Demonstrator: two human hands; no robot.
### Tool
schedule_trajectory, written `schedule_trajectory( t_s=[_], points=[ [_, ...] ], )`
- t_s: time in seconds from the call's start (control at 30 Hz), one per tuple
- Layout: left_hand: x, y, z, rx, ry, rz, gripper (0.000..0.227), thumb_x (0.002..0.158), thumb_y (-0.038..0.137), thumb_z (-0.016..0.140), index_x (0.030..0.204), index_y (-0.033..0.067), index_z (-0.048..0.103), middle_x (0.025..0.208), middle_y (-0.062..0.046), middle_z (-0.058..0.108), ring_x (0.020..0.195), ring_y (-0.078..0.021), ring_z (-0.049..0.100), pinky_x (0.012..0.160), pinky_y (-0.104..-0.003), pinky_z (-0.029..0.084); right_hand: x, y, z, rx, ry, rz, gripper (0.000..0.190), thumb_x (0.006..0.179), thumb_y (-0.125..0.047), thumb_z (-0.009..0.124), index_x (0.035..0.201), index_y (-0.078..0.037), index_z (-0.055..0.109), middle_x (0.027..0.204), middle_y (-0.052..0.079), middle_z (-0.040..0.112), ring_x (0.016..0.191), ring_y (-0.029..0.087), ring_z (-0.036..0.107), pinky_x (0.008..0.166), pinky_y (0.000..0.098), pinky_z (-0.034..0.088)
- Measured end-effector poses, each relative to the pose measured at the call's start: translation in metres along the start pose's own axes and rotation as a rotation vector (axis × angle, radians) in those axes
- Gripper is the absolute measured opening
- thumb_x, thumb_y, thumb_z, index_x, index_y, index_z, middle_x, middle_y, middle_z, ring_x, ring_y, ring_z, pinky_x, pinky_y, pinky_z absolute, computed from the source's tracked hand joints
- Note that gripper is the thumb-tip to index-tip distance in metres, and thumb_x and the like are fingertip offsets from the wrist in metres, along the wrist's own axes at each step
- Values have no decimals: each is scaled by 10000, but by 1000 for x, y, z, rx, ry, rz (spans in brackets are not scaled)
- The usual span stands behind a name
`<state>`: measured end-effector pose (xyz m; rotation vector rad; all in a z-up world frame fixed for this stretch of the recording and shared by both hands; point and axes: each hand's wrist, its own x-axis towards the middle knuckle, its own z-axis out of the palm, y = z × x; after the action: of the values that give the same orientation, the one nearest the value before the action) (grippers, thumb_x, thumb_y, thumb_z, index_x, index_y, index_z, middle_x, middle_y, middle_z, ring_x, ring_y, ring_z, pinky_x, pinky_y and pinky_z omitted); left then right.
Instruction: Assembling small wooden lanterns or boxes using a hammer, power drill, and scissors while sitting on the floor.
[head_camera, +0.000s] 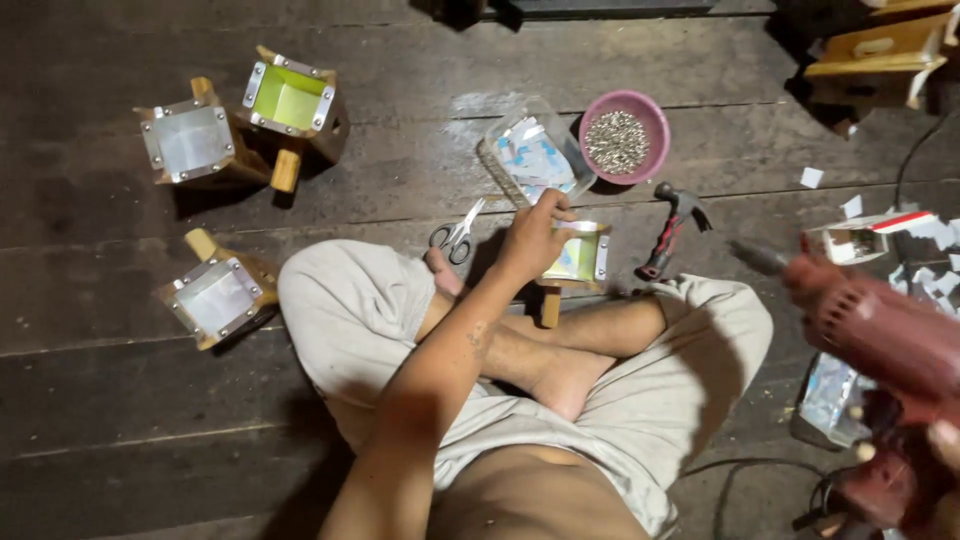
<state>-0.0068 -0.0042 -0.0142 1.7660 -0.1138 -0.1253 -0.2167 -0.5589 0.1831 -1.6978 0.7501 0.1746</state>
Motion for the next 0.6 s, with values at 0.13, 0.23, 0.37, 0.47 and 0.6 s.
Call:
schedule_trajectory(
  t_s=[0.13, 0.23, 0.37, 0.47, 0.6],
  points=[
    [-1, 8, 0, 14, 58, 14, 399, 792, 9, 784, 1089, 121, 542, 982, -78, 766, 965, -296, 742, 826, -430, 569, -41, 127, -9, 517, -18, -135, 572, 1117, -246, 502, 1584, 60, 373, 1251, 185, 688, 907, 185, 697, 765, 328, 610],
    [-1, 12, 1, 17, 75, 47, 431, 770, -63, 764, 1080, 114, 522, 965, -34, 744, 879, -233, 733, 759, -383, 559, -59, 239, 5, 900, -62, -155, 645, 1105, -199, 563, 1621, 49, 265, 1259, 220, 618, 911, 172, 691, 777, 264, 639],
    [0, 15, 1, 79, 67, -5, 399, 784, -29, 783, 1056, 126, 535, 993, -23, 756, 843, -228, 725, 752, -380, 564, -60, 317, 32, 1349, -226, 108, 784, 956, -233, 633, 1670, -243, 309, 1039, 169, 638, 735, 151, 659, 655, 220, 583],
    [-1, 14, 0, 83, 85, 48, 413, 758, -35, 795, 1054, 123, 553, 951, -4, 763, 836, -211, 743, 726, -364, 556, -74, 391, 44, 1508, 14, 210, 607, 959, -256, 634, 1471, 30, 475, 1276, 223, 650, 890, 252, 685, 777, 392, 597],
    [2, 16, 1, 86, 73, 65, 412, 759, -38, 790, 1054, 117, 549, 941, -14, 752, 857, -212, 743, 754, -367, 560, -72, 350, 72, 849, 319, 253, 444, 1063, -347, 518, 1356, -18, 570, 1194, 130, 684, 1038, 362, 705, 917, 518, 600]
  ],
)
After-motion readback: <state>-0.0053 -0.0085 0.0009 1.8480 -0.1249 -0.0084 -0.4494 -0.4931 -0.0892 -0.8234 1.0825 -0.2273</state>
